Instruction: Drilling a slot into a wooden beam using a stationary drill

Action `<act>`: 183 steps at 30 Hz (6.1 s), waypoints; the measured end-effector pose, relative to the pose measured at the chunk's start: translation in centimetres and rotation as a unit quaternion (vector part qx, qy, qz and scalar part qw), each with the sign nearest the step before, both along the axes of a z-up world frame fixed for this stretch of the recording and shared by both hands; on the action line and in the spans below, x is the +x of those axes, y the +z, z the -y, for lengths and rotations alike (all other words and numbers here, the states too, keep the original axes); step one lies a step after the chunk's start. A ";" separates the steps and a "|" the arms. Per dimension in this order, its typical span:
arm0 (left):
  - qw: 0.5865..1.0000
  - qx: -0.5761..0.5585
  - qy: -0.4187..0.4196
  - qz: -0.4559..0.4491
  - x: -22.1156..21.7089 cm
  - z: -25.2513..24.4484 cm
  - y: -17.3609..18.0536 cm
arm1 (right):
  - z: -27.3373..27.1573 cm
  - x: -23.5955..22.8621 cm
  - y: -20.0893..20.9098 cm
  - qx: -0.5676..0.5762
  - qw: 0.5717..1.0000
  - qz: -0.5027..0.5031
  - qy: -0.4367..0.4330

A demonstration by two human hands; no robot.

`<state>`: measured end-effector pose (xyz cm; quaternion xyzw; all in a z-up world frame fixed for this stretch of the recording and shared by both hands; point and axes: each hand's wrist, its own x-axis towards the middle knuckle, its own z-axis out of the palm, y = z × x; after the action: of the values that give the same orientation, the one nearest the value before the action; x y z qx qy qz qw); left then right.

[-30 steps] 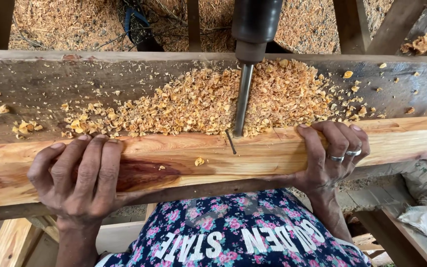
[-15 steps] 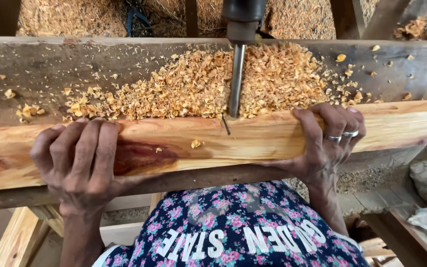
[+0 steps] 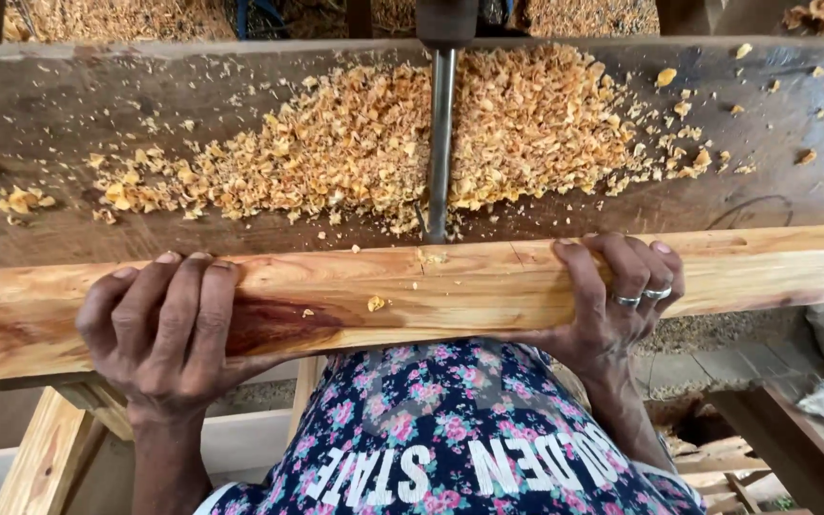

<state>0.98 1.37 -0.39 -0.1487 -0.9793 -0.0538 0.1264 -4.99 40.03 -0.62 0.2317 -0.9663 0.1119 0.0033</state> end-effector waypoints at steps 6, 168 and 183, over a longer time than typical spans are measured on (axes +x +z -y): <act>0.998 0.022 0.001 0.058 0.1 0.2 0.8 | 0.2 -1.2 0.0 -0.002 1.000 0.001 0.007; 0.998 0.026 -0.013 0.046 -1.0 1.1 1.1 | 0.0 0.2 -1.4 -0.019 0.999 -0.050 -0.005; 0.992 0.036 -0.051 0.113 -9.5 -5.0 -1.3 | 0.3 2.5 0.9 -0.050 0.998 -0.031 -0.005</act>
<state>-8.51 6.39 -1.68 -0.1864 -0.9759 -0.1117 0.0174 -2.51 39.72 0.23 0.2297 -0.9601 0.1532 0.0457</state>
